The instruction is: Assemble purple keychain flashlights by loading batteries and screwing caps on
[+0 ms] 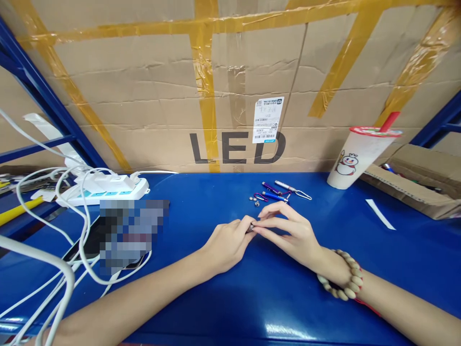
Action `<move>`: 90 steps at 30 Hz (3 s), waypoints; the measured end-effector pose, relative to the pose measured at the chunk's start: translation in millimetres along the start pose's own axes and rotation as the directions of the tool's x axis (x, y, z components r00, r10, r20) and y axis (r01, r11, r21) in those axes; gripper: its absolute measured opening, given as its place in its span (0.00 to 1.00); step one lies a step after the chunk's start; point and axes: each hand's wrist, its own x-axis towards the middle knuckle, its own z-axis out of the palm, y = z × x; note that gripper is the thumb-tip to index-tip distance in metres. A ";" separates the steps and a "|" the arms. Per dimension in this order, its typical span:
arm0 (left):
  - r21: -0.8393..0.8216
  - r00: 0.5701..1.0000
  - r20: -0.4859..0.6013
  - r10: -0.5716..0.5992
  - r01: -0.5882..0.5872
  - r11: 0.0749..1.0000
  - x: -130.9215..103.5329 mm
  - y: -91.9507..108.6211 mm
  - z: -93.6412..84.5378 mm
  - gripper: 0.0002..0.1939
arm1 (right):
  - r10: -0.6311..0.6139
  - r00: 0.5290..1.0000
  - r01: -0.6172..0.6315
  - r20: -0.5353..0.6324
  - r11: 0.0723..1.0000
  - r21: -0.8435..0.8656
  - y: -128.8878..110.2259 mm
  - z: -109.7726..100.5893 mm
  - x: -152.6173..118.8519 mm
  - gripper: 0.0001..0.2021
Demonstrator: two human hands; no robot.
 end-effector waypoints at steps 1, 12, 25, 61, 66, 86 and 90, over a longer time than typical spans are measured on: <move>-0.007 1.000 -0.001 0.003 -0.003 1.000 -0.3 -0.1 0.3 0.07 | -0.009 1.000 0.009 0.003 1.000 -0.009 -0.1 -0.2 -0.3 0.04; -0.018 1.000 -0.005 0.031 -0.031 0.999 -1.5 -3.3 0.3 0.07 | -0.017 0.995 0.023 0.099 0.998 -0.062 1.1 -1.0 -2.5 0.05; 0.006 0.999 -0.007 0.036 -0.036 0.999 -0.8 -1.6 -1.5 0.07 | -0.072 0.989 0.091 0.131 0.985 -0.149 -0.3 -3.1 0.9 0.07; 0.005 0.988 -0.155 -0.010 0.011 1.000 -5.4 -0.6 0.7 0.09 | 0.304 0.850 -0.103 0.430 0.896 -0.431 37.6 5.5 -14.3 0.31; 0.019 0.990 -0.141 -0.005 0.008 1.000 -4.2 0.2 0.7 0.09 | 0.302 0.840 -0.114 0.450 0.910 -0.398 37.2 4.5 -13.0 0.31; 0.028 0.990 -0.141 0.007 -0.003 1.000 -3.7 -1.0 1.2 0.09 | 0.326 0.882 -0.151 0.341 0.880 -0.451 32.9 3.1 -6.9 0.25; 0.026 0.992 -0.128 0.001 0.003 1.000 -3.6 0.5 0.4 0.08 | 0.335 0.895 -0.167 0.294 0.864 -0.476 33.0 2.1 -6.5 0.22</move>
